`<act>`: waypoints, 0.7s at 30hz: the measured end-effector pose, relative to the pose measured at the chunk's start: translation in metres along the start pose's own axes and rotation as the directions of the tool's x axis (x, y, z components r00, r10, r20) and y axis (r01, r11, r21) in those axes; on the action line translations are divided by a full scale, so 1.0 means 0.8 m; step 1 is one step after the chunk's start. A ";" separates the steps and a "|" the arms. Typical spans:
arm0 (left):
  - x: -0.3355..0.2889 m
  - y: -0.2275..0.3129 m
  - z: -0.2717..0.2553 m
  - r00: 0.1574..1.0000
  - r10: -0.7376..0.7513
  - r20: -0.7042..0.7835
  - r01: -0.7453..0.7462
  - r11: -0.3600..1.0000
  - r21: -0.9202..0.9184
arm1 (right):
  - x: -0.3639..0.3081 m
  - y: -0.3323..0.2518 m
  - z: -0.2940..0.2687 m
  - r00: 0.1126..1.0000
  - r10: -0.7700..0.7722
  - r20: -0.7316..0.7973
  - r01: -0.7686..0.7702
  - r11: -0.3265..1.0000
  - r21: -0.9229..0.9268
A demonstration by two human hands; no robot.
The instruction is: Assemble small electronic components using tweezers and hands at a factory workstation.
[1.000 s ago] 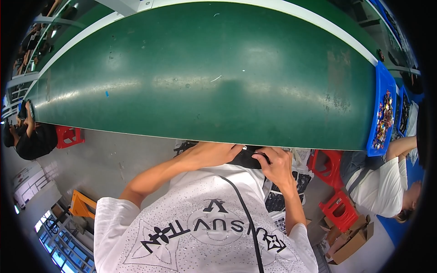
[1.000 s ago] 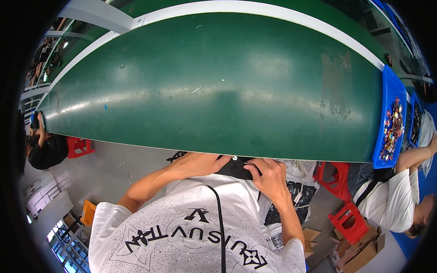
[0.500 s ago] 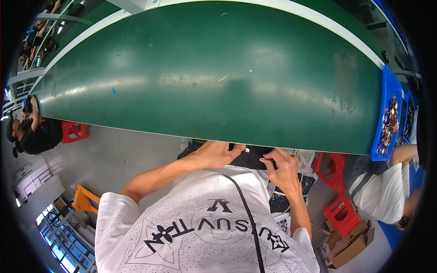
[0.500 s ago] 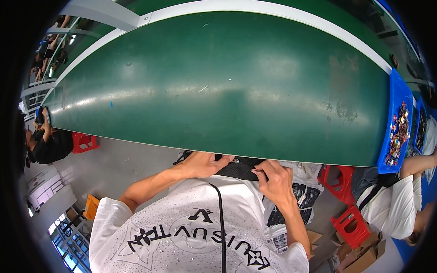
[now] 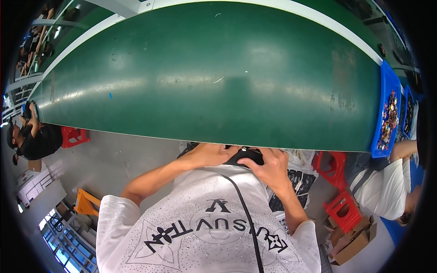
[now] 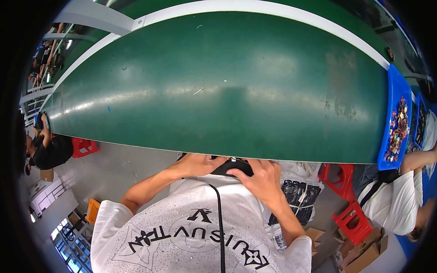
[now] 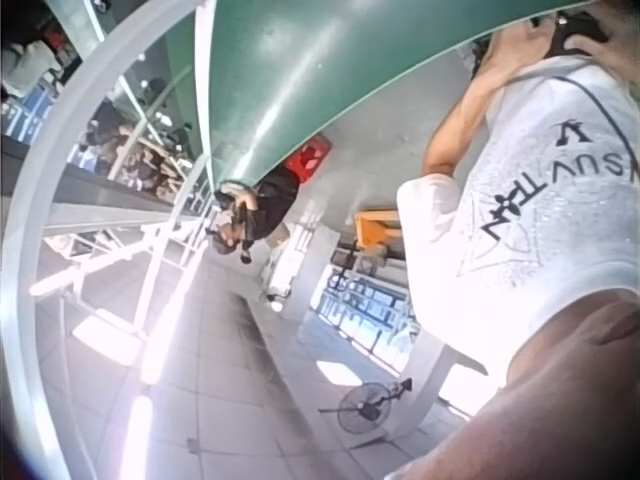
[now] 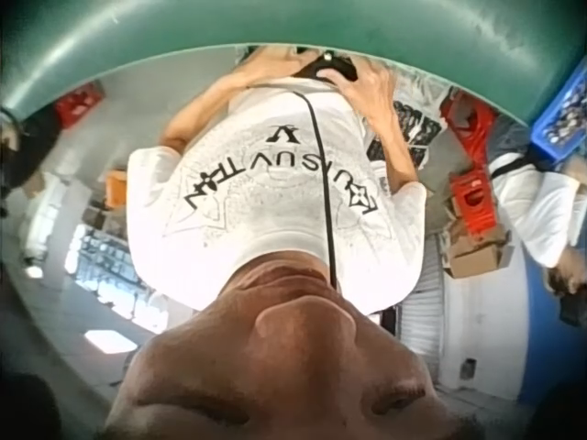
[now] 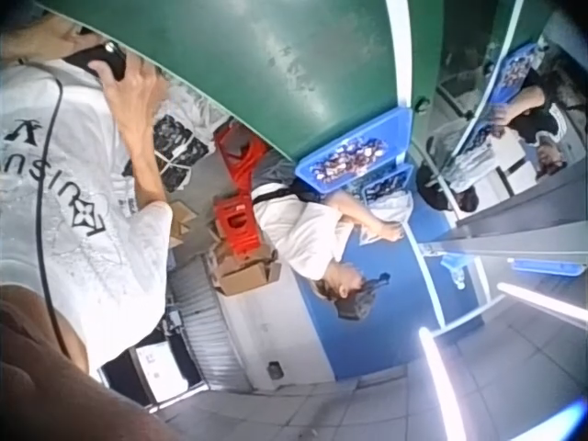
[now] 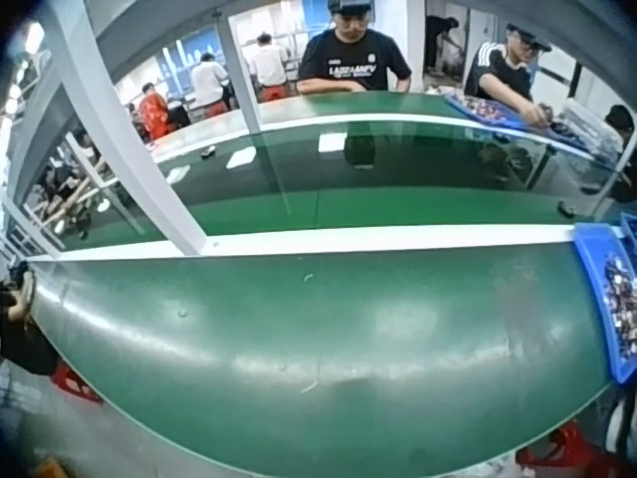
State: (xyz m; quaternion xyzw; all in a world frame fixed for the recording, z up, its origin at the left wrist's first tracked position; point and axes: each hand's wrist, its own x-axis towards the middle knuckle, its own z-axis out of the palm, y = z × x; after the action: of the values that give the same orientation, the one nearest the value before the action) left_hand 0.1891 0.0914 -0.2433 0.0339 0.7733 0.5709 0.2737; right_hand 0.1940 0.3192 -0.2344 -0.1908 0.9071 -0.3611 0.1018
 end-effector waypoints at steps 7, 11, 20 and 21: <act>0.003 0.005 -0.003 0.999 0.022 0.029 -0.024 0.997 0.077 | 0.003 -0.014 0.019 0.996 0.062 -0.057 -0.062 0.998 -0.001; -0.004 -0.004 0.002 0.997 0.071 0.027 -0.072 0.995 0.074 | 0.004 -0.009 0.015 0.996 0.089 -0.020 -0.089 0.996 0.024; -0.007 -0.009 0.010 0.988 0.144 -0.054 -0.139 0.986 0.093 | -0.003 0.028 -0.001 0.996 -0.011 0.087 0.005 0.997 0.071; -0.008 -0.010 0.010 0.993 0.116 -0.036 -0.113 0.989 0.093 | -0.005 0.029 0.000 0.997 -0.034 0.070 0.030 0.997 0.066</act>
State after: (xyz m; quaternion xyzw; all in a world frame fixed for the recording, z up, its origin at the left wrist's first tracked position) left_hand 0.2000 0.0933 -0.2494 0.0788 0.8007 0.5506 0.2226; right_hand 0.1912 0.3367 -0.2502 -0.2147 0.8875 -0.3850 0.1344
